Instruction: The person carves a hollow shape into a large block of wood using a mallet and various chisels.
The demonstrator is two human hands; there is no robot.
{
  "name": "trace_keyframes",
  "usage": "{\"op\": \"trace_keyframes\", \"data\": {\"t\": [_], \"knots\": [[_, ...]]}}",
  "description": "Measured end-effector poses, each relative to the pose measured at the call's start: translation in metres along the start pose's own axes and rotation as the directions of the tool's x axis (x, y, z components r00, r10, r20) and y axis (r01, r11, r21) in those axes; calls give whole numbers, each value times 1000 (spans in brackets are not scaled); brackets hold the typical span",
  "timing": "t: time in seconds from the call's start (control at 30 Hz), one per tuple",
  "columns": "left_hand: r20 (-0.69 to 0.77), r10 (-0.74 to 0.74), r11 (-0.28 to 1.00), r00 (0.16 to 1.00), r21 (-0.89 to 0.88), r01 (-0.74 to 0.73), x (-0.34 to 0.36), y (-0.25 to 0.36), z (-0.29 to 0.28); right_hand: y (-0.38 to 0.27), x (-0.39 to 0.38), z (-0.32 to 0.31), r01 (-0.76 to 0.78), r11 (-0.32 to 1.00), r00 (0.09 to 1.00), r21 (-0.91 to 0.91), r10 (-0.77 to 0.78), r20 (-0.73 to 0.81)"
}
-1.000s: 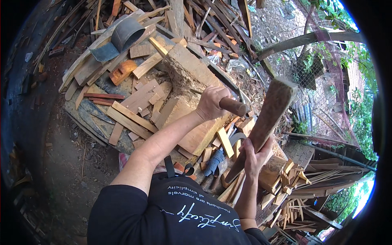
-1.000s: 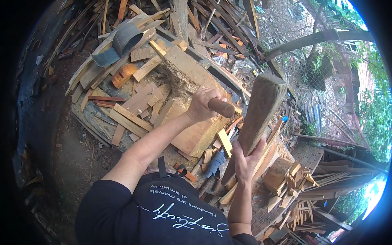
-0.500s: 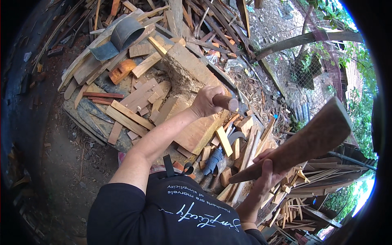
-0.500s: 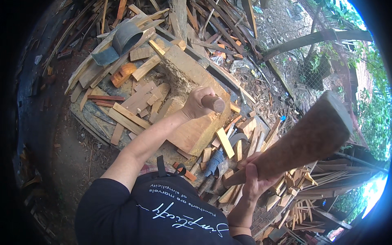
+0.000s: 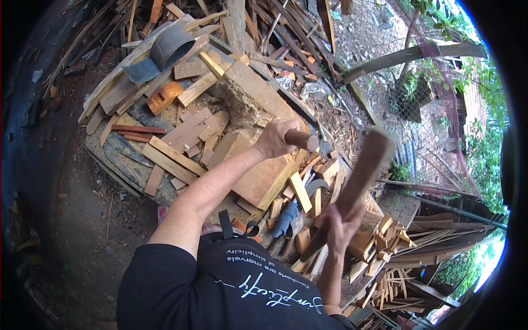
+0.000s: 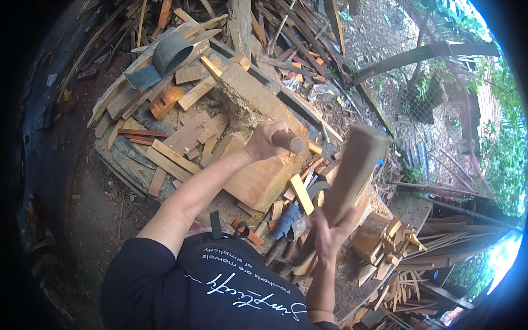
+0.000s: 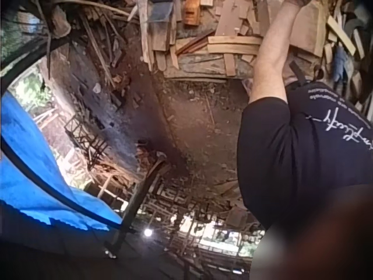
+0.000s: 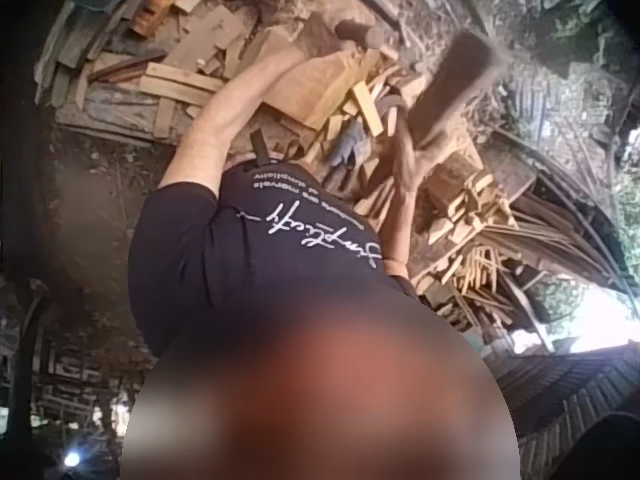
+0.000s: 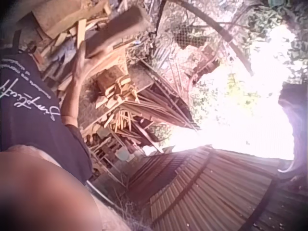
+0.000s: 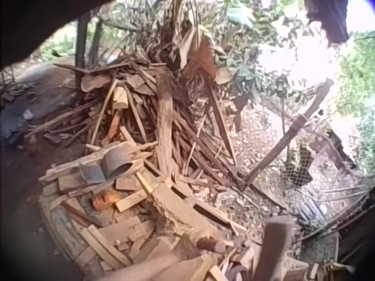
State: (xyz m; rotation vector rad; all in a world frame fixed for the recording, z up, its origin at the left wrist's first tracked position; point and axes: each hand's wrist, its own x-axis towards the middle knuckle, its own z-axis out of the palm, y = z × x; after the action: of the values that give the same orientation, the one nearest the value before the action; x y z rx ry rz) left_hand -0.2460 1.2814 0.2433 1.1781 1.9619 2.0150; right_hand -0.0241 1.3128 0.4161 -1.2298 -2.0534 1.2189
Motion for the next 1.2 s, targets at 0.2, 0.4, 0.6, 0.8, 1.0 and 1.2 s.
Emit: {"op": "trace_keyframes", "data": {"t": [0.2,0.4,0.6,0.8,1.0,1.2], "knots": [[12,-32,999,999,-43,32,3,-2,-1,24,-1,5,245,969,966,-16,-243,91],[0,-15,1000,1000,25,15,6,-3,2,2,8,-1,-77,997,985,-21,79,156],[36,-17,1000,999,0,17,7,1,5,27,7,4,405,911,910,-81,-392,137],[112,-70,981,991,188,48,2,-2,8,29,18,-9,1,1000,999,-9,-1,47],[124,-26,976,992,220,-2,6,-3,12,33,11,-1,298,938,953,-178,-282,108],[134,-73,944,988,328,26,0,-10,9,26,18,-8,-65,996,995,-56,69,72]]}}
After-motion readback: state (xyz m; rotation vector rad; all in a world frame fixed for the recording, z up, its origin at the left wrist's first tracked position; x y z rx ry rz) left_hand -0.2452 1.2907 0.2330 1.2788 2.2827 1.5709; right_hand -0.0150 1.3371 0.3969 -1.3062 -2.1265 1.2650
